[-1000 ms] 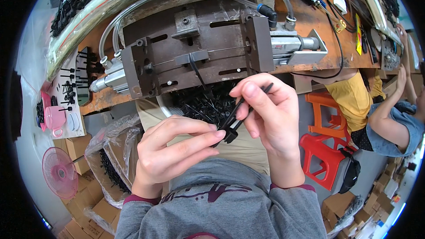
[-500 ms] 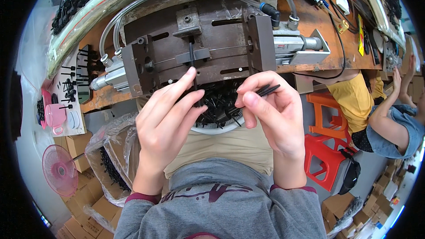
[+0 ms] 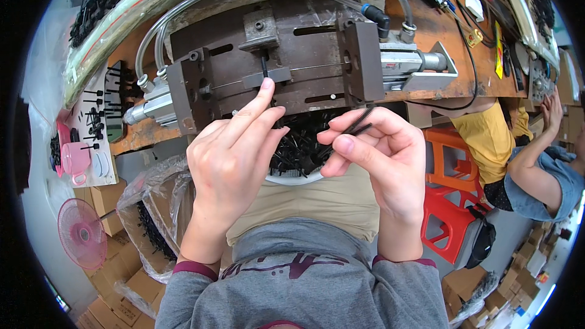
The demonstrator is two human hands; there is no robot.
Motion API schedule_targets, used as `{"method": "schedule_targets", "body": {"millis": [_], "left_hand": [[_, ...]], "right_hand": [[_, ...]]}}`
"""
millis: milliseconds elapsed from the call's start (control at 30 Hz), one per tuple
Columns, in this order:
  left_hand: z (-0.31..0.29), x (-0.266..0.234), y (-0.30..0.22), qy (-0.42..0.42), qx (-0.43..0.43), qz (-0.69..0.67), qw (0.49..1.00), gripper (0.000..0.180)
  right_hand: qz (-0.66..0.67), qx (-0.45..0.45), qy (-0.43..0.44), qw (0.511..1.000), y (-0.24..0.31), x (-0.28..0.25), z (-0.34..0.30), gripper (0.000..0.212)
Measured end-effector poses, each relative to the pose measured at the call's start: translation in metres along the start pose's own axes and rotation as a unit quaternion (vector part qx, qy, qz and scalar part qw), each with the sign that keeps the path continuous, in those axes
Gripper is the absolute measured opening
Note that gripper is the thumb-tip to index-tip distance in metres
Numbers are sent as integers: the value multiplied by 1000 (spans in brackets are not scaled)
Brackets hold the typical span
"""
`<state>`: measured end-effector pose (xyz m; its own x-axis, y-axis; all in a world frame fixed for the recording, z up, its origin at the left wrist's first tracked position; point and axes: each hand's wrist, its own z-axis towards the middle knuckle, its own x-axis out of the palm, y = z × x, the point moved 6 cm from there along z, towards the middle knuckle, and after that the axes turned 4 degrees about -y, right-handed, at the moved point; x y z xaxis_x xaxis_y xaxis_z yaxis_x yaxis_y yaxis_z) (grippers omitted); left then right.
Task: The recorder is assembling small black electrical connectors using a pneumatic press jig on a workbench.
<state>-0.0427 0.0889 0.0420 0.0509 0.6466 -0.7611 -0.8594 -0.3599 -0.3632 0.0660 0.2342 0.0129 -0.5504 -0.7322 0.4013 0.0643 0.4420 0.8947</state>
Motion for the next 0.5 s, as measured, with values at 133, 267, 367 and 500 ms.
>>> {"method": "schedule_targets", "body": {"millis": [133, 267, 367, 500], "left_hand": [[1, -1, 0, 0, -9, 1, 1000, 24], [3, -1, 0, -3, -7, 0, 1000, 25], [0, -2, 2, -9, -10, -30, 999, 31], [-8, -23, -12, 8, 13, -205, 979, 45]], "right_hand": [[0, -17, -4, 1000, 0, 4, 0, 17], [22, -10, -10, 1000, -4, 2, -1, 17], [35, -1, -7, 999, -5, 3, 0, 18], [50, 12, -9, 999, -8, 3, 0, 18]]}}
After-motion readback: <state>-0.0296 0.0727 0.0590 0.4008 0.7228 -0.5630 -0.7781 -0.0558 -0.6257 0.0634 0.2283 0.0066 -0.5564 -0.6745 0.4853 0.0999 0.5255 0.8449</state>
